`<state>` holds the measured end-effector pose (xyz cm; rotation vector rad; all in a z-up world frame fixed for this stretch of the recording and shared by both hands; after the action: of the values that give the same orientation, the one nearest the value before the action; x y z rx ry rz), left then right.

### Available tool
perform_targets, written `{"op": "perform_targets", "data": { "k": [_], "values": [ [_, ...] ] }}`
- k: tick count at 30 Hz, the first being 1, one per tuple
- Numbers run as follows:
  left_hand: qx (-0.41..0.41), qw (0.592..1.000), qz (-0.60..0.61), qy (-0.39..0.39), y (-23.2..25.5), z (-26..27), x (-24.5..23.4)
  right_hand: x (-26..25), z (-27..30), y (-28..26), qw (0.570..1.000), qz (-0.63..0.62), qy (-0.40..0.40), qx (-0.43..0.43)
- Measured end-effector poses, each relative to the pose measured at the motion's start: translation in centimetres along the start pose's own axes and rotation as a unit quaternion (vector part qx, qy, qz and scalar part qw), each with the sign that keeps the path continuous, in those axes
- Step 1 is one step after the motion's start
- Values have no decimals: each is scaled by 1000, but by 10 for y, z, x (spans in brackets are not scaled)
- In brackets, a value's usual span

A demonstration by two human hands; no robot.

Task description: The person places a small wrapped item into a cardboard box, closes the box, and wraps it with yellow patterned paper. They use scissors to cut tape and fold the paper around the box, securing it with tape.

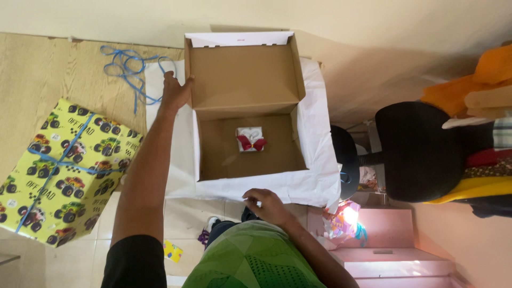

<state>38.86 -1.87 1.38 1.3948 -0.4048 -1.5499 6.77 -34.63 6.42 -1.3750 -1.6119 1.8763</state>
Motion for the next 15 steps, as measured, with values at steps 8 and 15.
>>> {"op": "perform_targets", "data": {
  "k": [8,15],
  "values": [
    [-77,988,130,-36,18,-38,17,-23,-27,1,997,45,-66,10],
    [-35,971,217,-92,46,-2,-9,-30,-29,12,996,24,-78,28]
  ]
}}
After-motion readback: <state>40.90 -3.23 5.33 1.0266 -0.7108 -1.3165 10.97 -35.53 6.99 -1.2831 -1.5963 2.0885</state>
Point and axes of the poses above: each hand's wrist, its own z-axis away from the middle knuckle, its own x-axis out of the palm, y = z × x, the point moved 5 cm from there along -z, towards the middle knuckle, and after that the axes turned 9 degrees about -x, right-handed, at the moved point
